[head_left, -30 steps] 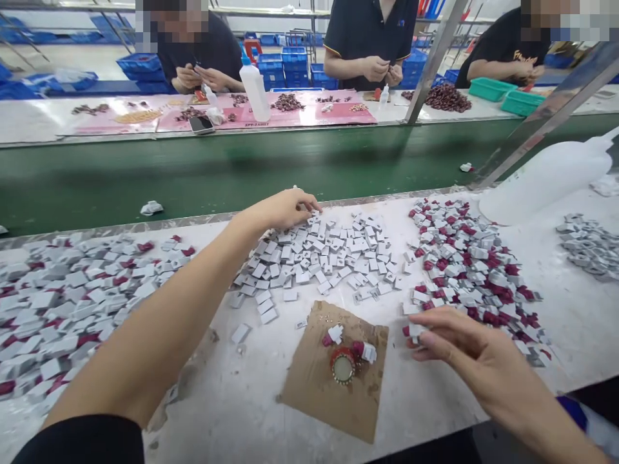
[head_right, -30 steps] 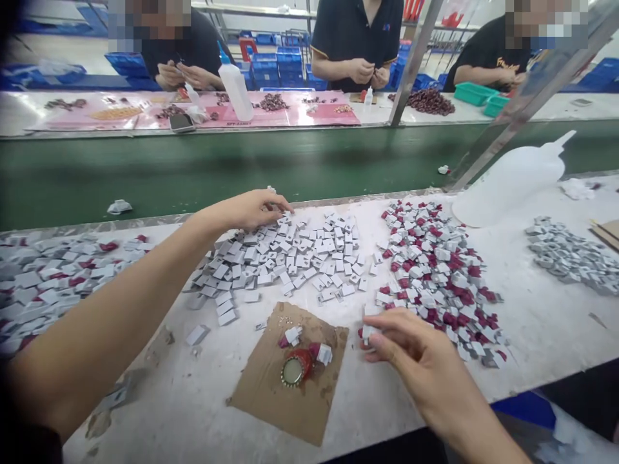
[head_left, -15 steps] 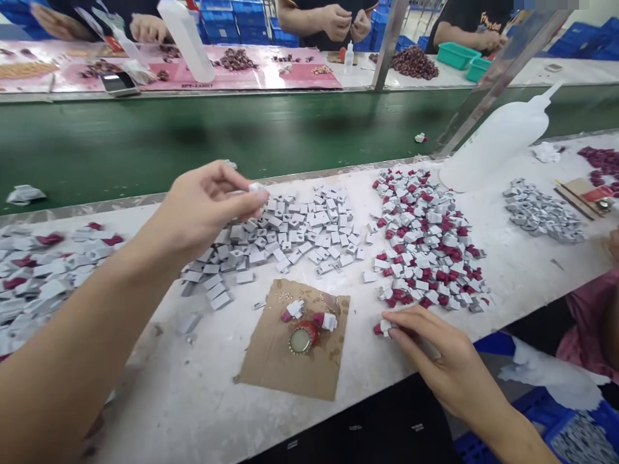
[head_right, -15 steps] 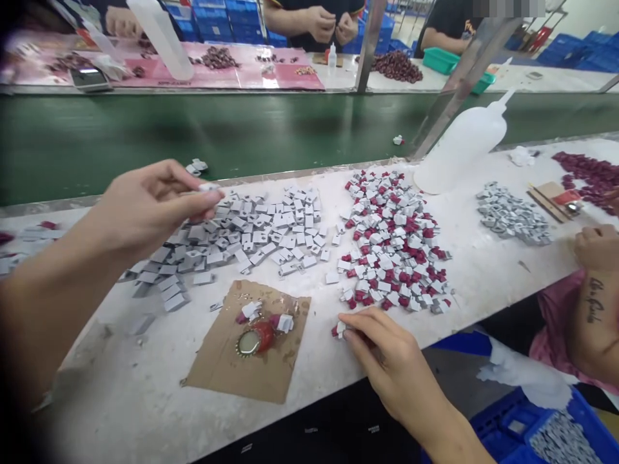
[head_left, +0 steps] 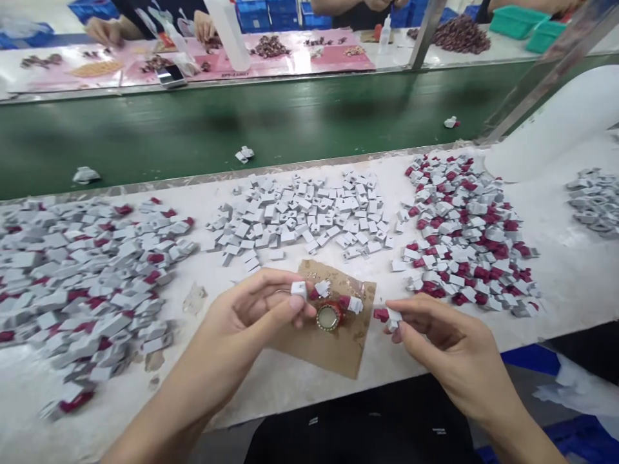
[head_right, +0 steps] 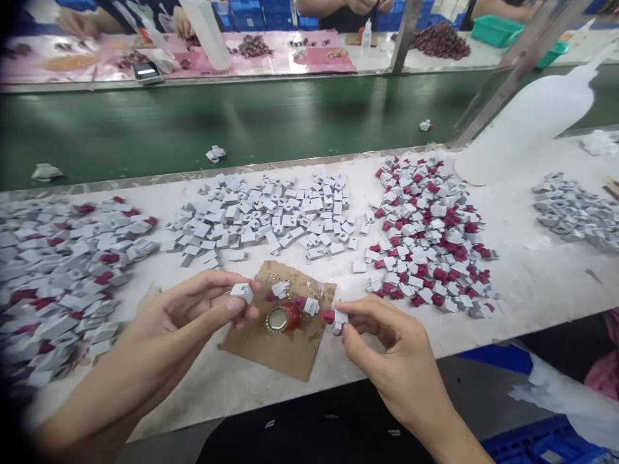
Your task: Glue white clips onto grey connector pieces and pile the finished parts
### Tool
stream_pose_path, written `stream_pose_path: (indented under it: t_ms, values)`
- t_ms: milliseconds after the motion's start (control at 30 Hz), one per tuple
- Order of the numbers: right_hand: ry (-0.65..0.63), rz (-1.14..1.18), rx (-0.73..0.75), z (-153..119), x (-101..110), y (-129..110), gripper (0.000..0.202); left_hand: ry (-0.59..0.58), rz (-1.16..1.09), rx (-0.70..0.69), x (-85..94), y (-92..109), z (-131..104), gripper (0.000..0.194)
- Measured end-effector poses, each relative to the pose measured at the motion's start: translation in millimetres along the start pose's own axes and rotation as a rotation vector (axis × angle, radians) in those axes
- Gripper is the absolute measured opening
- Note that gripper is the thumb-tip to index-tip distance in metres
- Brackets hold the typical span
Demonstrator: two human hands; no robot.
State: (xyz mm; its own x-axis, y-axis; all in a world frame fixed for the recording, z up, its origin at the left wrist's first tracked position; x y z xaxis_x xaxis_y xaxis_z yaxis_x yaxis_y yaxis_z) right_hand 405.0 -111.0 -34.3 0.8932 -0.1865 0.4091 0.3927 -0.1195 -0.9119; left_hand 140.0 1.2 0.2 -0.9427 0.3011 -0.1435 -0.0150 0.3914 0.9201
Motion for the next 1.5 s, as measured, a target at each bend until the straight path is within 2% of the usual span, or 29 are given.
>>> stream_pose_path:
  t_ms: [167, 300, 400, 633, 833, 1000, 1100, 1267, 1500]
  values:
    - [0.025, -0.056, 0.192, 7, -24, -24, 0.021, 0.011, -0.015, -0.027, -2.1, -14, -7, 0.021]
    - [0.004, -0.11, 0.36, 10, -38, -39, 0.02, 0.04, -0.062, -0.052, 1.1, -16, -7, 0.023]
    - [-0.002, -0.168, 0.41, 9, -43, -43, 0.021, 0.055, -0.07, -0.048, 2.6, -15, -6, 0.026]
    - [-0.005, -0.116, 0.309, 10, -37, -46, 0.02, -0.001, -0.119, -0.034, -1.8, -15, 1, 0.028]
    - [0.013, 0.196, 0.041, 27, -20, -36, 0.014, -0.1, -0.16, -0.043, -15.8, -12, 8, 0.024]
    - [-0.011, 0.398, -0.053, 39, -21, -27, 0.01, -0.156, -0.242, -0.042, -36.1, -8, 12, 0.028]
    - [-0.01, 0.428, -0.07, 41, -24, -27, 0.008, -0.174, -0.275, -0.026, -43.1, -8, 13, 0.026]
    - [0.018, 0.433, -0.087, 41, -25, -28, 0.008, -0.183, -0.271, -0.042, -45.1, -7, 13, 0.024]
    - [-0.055, 0.262, 0.028, 42, -15, -42, 0.007, -0.196, -0.103, -0.118, -48.9, 3, 13, 0.014]
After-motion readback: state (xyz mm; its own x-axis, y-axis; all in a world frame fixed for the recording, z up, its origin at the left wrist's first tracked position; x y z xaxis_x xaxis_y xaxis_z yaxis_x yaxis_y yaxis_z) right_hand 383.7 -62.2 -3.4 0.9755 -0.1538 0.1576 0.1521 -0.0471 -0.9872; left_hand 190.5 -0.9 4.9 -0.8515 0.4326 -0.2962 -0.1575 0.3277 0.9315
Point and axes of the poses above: each hand's wrist, its own z-axis towards the middle knuckle, its own x-axis out of the back of the hand, y = z × x, the point moved 2 cm from there along z, towards the middle knuckle, and after that the axes turned 12 degrees about -z, right-handed, at the moved point
